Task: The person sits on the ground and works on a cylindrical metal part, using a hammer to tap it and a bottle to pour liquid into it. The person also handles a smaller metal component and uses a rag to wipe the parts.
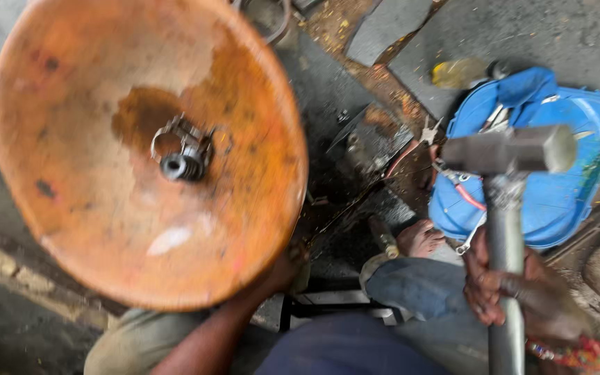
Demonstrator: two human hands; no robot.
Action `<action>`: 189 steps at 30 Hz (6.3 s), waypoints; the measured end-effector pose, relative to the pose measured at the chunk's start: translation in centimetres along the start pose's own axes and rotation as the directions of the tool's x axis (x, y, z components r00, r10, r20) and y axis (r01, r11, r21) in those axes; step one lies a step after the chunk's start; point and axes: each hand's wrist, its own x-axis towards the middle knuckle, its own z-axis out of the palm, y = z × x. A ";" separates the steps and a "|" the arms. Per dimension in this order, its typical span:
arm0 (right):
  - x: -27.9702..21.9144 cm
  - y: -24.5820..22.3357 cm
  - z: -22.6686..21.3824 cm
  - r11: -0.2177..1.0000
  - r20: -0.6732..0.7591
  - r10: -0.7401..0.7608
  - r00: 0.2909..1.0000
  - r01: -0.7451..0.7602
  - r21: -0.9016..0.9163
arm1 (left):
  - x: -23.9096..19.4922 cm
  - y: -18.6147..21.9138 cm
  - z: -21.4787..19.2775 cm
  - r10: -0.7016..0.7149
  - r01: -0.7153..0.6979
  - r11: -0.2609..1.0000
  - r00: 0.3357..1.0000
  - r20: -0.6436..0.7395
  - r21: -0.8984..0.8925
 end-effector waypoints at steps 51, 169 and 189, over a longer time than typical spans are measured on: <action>11.3 15.5 4.8 -0.081 0.267 -0.040 0.963 0.264 -0.961 | 17.7 -2.8 0.1 -0.164 0.260 0.934 0.922 -0.350 0.247; 16.3 6.9 2.5 -0.039 0.484 -0.527 0.699 0.549 -0.835 | 6.1 14.1 -2.2 0.476 -0.688 0.726 0.481 -0.736 0.019; 20.1 6.2 2.9 -0.153 0.418 -0.769 0.483 0.497 -0.854 | 2.5 19.0 -7.0 0.605 -0.911 0.298 0.412 -0.681 -0.286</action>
